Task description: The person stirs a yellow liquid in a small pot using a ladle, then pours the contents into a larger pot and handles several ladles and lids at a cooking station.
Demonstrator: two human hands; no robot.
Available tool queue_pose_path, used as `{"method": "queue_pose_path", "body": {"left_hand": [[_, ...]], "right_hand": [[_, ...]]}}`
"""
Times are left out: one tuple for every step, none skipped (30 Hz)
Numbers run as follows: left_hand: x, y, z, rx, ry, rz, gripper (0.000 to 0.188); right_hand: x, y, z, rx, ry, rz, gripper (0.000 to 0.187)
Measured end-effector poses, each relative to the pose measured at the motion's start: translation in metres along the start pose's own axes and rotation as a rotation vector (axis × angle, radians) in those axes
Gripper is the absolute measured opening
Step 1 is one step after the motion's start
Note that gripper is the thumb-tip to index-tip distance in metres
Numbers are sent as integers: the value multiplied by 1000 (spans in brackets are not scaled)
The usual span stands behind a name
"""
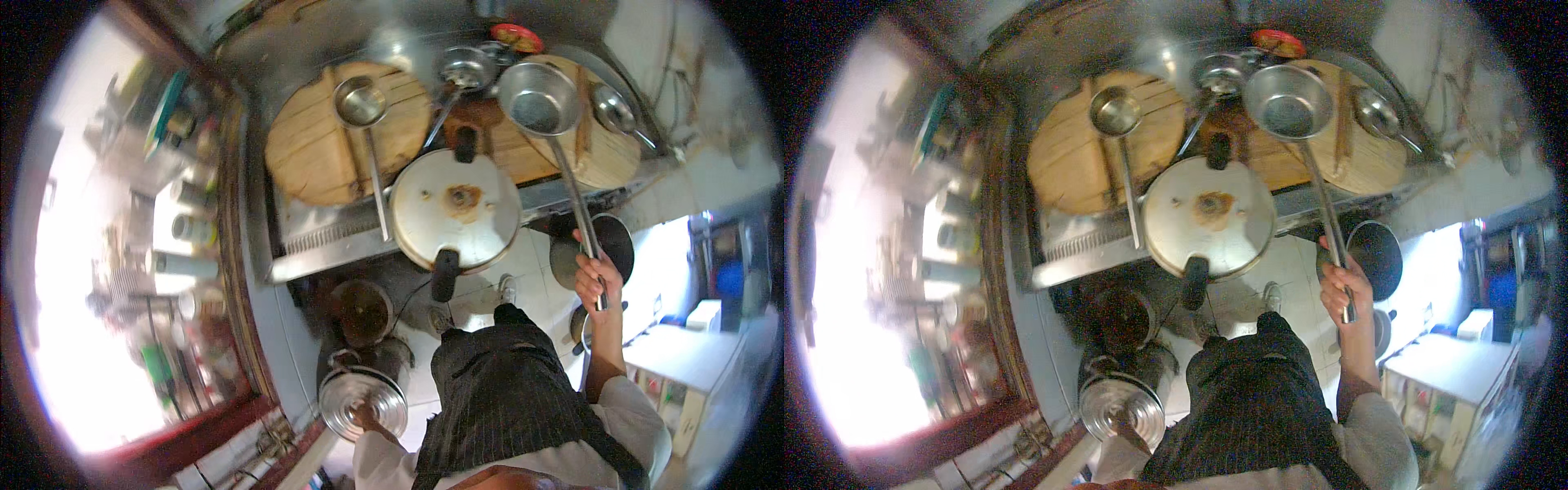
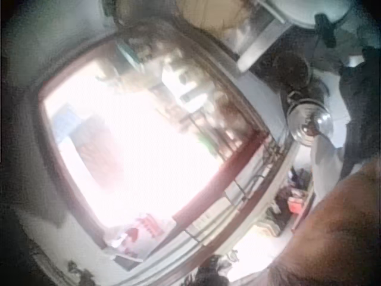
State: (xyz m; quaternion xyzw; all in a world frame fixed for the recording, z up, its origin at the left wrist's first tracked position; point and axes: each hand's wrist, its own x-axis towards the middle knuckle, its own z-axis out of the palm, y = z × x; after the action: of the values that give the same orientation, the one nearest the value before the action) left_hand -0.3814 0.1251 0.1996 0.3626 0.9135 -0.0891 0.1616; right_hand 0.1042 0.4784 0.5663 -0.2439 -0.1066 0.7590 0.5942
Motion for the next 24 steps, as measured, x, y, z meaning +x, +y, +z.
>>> {"method": "queue_pose_path", "body": {"left_hand": [[4, 5, -10, 12, 13, -15, 25], [8, 17, -16, 18, 29, -20, 24], [11, 33, -25, 22, 49, -21, 24], [9, 45, -36, 26, 68, -28, 23], [8, 59, -46, 27, 94, -36, 23], [4, 76, -59, 29, 119, -42, 22], [0, 90, -75, 13, 159, -53, 22], [-4, 111, -95, 8, 196, -63, 22], [-9, 141, -115, -13, 221, -65, 21], [-13, 173, -132, -41, 252, -59, 21], [-20, 206, -153, -133, 295, -61, 20], [-25, 242, -167, -260, 337, -48, 20], [-29, 278, -177, -479, 373, -3, 20], [-30, 311, -173, -881, 449, 130, 15], [-29, 346, -167, -1280, 486, 301, 11], [-44, 401, -177, -1305, 323, 456, 8], [-60, 456, -189, -1321, 145, 600, 10], [-92, 519, -224, -1208, 64, 804, 11], [-107, 558, -233, -1229, -137, 781, 10], [-106, 594, -229, -1233, -266, 850, 18], [-105, 632, -223, -1306, -492, 777, 23], [-105, 664, -222, -1368, -719, 692, 29], [-106, 695, -227, -1292, -769, 640, 32], [-107, 721, -235, -1213, -811, 588, 35]], "right_hand": [[1, -4, -5, -31, 1, 9, 55], [2, -11, -13, -22, 4, 0, 53], [5, -23, -23, -17, 7, -7, 51], [7, -33, -35, -24, 8, -9, 49], [11, -43, -48, -33, 5, -8, 47], [16, -54, -64, -46, 4, -1, 45], [25, -63, -79, -55, -5, 5, 45], [36, -70, -95, -64, -12, 13, 45], [45, -84, -109, -89, -16, 12, 45], [54, -96, -122, -105, 0, 8, 41], [66, -104, -134, -111, 8, 15, 36], [77, -112, -146, -135, 15, 32, 35], [88, -119, -159, -160, 24, 53, 34], [100, -115, -170, -159, 2, 58, 33], [114, -113, -183, -167, -21, 65, 32], [125, -117, -193, -189, -32, 60, 31], [131, -121, -195, -230, 3, 40, 29], [135, -123, -197, -265, 37, 18, 27], [140, -120, -194, -293, 58, 4, 25], [150, -115, -197, -396, 40, -38, 22], [163, -107, -206, -495, 29, -87, 20], [174, -104, -216, -594, 18, -134, 18], [181, -108, -227, -697, -13, -72, 20], [186, -115, -229, -796, -47, -8, 22]]}}
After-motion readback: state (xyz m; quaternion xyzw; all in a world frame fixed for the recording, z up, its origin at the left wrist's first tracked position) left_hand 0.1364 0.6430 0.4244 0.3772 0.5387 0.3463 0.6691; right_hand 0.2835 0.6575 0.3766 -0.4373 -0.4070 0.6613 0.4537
